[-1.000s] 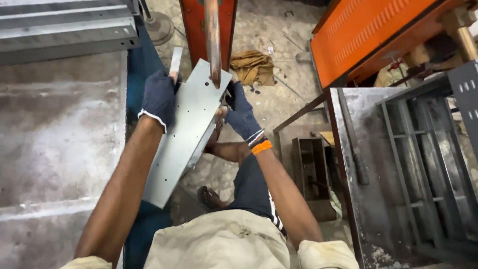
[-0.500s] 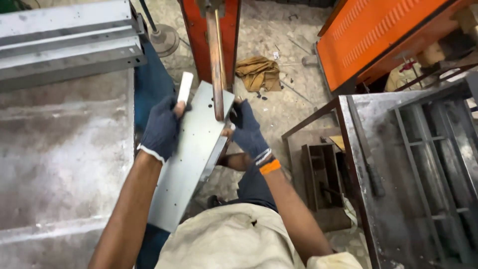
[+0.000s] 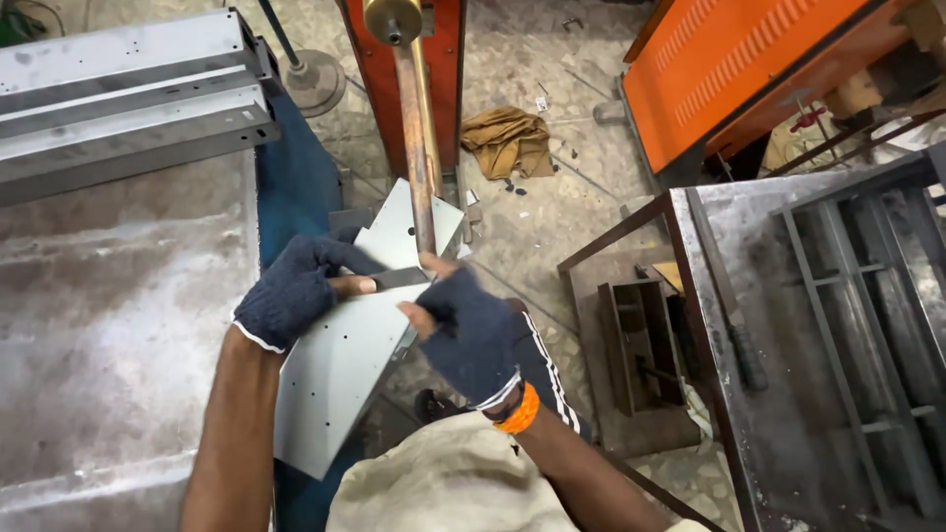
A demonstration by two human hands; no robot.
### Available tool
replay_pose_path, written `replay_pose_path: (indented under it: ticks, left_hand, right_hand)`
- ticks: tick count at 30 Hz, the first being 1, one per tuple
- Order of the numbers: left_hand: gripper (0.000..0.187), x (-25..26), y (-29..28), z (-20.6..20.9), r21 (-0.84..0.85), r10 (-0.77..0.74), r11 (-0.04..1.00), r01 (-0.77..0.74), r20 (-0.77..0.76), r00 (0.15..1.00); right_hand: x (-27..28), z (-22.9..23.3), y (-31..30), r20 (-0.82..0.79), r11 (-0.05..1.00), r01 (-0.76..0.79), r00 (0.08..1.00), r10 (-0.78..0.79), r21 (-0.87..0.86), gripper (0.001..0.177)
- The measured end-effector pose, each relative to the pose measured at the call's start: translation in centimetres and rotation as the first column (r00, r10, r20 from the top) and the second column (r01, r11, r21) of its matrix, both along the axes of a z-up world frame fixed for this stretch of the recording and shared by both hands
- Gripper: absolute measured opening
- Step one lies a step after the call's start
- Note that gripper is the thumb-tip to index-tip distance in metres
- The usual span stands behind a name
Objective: Assembling metal frames by spot welding and filing metal components.
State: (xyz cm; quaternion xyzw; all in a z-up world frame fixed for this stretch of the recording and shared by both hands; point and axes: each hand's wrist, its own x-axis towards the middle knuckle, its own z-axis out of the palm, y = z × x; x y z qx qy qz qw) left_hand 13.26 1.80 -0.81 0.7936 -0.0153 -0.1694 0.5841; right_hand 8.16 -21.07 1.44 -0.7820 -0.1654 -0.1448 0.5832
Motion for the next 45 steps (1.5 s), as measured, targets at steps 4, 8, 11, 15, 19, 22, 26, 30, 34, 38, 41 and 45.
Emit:
replay_pose_path:
  ticks: [4, 8, 11, 15, 19, 22, 26, 30, 34, 38, 41, 45]
  left_hand:
    - [0.025, 0.1, -1.0, 1.7, -0.007, -0.037, 0.999, 0.037, 0.016, 0.999]
    - [0.055, 0.9, -2.5, 1.5, 0.012, 0.059, 0.998, -0.062, 0.140, 0.988]
    - [0.065, 1.6, -3.2, 0.1, -0.010, 0.190, 0.981, -0.194, 0.262, 0.946]
    - [0.036, 2.1, -3.8, -1.2, 0.115, 0.200, 0.960, -0.256, 0.357, 0.912]
    - [0.034, 2.1, -4.2, -1.4, 0.214, 0.211, 0.923, -0.320, 0.412, 0.886]
    - [0.033, 2.4, -4.4, -1.5, 0.166, 0.248, 0.925, -0.342, 0.417, 0.874]
    - [0.034, 2.3, -4.4, -2.1, 0.165, 0.270, 0.917, -0.362, 0.411, 0.871]
    - [0.033, 2.4, -4.2, -2.0, 0.136, 0.274, 0.926, -0.351, 0.397, 0.876]
    - [0.032, 2.4, -4.2, -2.4, 0.121, 0.275, 0.933, -0.340, 0.375, 0.885]
    - [0.032, 2.4, -4.4, -1.9, 0.129, 0.278, 0.928, -0.350, 0.385, 0.880]
    - [0.032, 2.3, -4.7, -1.6, 0.160, 0.277, 0.922, -0.352, 0.360, 0.891]
    - [0.033, 2.3, -4.6, -1.1, 0.172, 0.299, 0.912, -0.373, 0.343, 0.890]
  right_hand:
    - [-0.5, -2.1, 0.7, 0.057, 0.995, 0.034, 0.998, -0.029, -0.096, 0.021]
    - [-0.6, -2.9, -0.8, 0.010, 0.983, 0.143, 0.989, -0.146, 0.118, 0.018]
    - [1.2, -4.0, -2.7, -0.050, 0.879, 0.196, 0.980, -0.194, 0.435, 0.018]
    - [3.6, -6.1, -4.3, -0.149, 0.864, 0.291, 0.956, -0.251, 0.410, 0.018]
    - [4.5, -8.0, -4.4, -0.094, 0.950, 0.261, 0.964, -0.248, 0.173, 0.026]
    - [5.1, -9.3, -4.1, 0.002, 0.963, 0.263, 0.965, -0.264, 0.060, 0.023]
    - [5.9, -10.2, -3.4, 0.098, 0.953, 0.279, 0.952, -0.291, 0.121, 0.032]
    - [7.2, -10.5, -1.9, 0.154, 0.940, 0.293, 0.935, -0.319, 0.173, 0.042]
    - [8.0, -10.3, -1.0, 0.182, 0.941, 0.281, 0.932, -0.314, 0.185, 0.037]
    - [8.3, -9.9, -0.9, -0.058, 0.926, 0.157, 0.988, -0.146, 0.343, 0.026]
    - [8.3, -9.6, -0.8, -0.170, 0.915, 0.126, 0.983, -0.065, 0.384, 0.029]
    - [8.6, -8.9, 0.4, -0.131, 0.904, 0.101, 0.990, -0.050, 0.416, 0.031]
